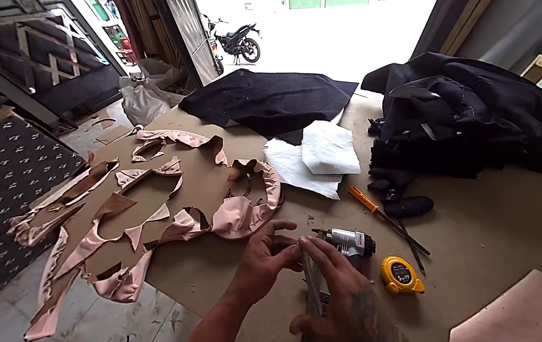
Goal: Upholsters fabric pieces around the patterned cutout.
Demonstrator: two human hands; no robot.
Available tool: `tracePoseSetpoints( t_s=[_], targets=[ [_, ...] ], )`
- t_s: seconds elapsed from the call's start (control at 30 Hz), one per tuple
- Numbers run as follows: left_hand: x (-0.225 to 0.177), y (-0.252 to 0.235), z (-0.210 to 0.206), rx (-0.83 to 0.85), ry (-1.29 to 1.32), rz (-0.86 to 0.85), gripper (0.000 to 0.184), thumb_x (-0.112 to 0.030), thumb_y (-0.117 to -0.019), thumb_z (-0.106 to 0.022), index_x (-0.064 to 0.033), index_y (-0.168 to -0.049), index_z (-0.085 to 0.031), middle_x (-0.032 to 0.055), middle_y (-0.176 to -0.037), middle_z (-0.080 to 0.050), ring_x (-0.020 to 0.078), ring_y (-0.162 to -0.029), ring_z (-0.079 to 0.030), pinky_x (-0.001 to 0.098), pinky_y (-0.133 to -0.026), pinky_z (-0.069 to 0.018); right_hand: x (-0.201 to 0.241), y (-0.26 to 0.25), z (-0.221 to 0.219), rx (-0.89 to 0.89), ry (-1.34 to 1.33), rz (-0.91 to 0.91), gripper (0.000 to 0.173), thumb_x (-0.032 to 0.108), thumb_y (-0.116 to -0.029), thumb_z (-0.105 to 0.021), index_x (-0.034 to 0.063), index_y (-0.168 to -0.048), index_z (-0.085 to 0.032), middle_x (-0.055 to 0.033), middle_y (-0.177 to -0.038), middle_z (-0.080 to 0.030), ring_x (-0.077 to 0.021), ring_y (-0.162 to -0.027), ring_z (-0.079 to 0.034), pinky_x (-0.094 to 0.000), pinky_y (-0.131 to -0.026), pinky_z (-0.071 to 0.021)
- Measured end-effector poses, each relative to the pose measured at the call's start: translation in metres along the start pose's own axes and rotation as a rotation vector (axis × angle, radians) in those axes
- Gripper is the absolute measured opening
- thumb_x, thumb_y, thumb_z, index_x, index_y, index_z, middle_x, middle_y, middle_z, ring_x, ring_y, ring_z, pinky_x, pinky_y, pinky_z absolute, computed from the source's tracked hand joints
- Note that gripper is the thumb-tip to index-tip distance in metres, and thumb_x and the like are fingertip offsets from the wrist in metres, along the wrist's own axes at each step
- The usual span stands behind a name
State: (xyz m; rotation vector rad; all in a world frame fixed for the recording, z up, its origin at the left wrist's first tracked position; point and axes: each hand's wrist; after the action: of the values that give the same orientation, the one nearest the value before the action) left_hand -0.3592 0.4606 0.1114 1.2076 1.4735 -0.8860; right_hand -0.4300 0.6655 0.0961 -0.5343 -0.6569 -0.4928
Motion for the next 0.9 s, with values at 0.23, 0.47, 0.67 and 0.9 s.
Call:
tracePoseSetpoints(
  t_s=[0.23, 0.47, 0.67, 0.9],
  targets=[
    [0.01, -0.006, 0.005, -0.084, 0.063, 0.242, 0.049, -0.007, -0.0932, -0.075, 0.0025, -0.135, -0.051, 0.0269, -0.102, -0.073, 0.041, -0.084, -0.076, 0.053, -0.076, -0.0666, -0.006, 0.008, -0.024, 0.165, -0.408, -0.229, 0.122, 0.04, -0.0658, -0.098, 0.0221, -0.163, -0.025, 0.0061, -0.114, -0.073, -0.0092, -0.064, -0.07, -0.0337, -0.056, -0.0649],
    [0.033, 0.001, 0.004, -0.168, 0.097, 0.416, 0.047, -0.008, -0.093, -0.074, 0.0019, -0.133, -0.052, 0.0263, -0.1, -0.073, 0.0394, -0.084, -0.076, 0.0507, -0.076, -0.0664, 0.0, 0.025, -0.018, 0.345, -0.63, -0.443, 0.109, 0.02, -0.0809, -0.089, 0.0288, -0.164, -0.018, 0.0029, -0.087, -0.077, -0.0176, -0.062, -0.073, -0.0391, -0.053, -0.0655],
    [0.028, -0.01, 0.016, -0.219, 0.196, 0.356, 0.027, -0.006, -0.099, -0.066, 0.007, -0.122, -0.065, 0.0285, -0.112, -0.072, 0.038, -0.092, -0.075, 0.0491, -0.085, -0.0641, -0.002, 0.046, -0.019, 0.303, -0.584, -0.39, 0.076, 0.026, -0.0987, -0.071, 0.0159, -0.162, -0.03, 0.0012, -0.084, -0.076, -0.0155, -0.057, -0.07, -0.0368, -0.051, -0.0634],
    [0.024, -0.006, 0.001, -0.068, 0.166, 0.359, 0.023, -0.007, -0.098, -0.068, 0.0062, -0.117, -0.067, 0.027, -0.106, -0.072, 0.0354, -0.087, -0.075, 0.0487, -0.083, -0.0645, -0.023, 0.025, -0.01, 0.036, -0.173, 0.051, 0.124, 0.058, -0.0617, -0.093, 0.01, -0.16, -0.035, -0.0065, -0.161, -0.041, -0.0215, -0.141, -0.049, -0.0394, -0.101, -0.0595]
  ],
)
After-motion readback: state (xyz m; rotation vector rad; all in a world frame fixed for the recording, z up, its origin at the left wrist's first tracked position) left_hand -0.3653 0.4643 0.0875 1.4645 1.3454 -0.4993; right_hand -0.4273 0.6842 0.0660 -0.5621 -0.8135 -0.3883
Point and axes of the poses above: each hand's wrist, its own y-axis away from the middle knuckle, its own z-axis out of the back of the hand, x = y × z
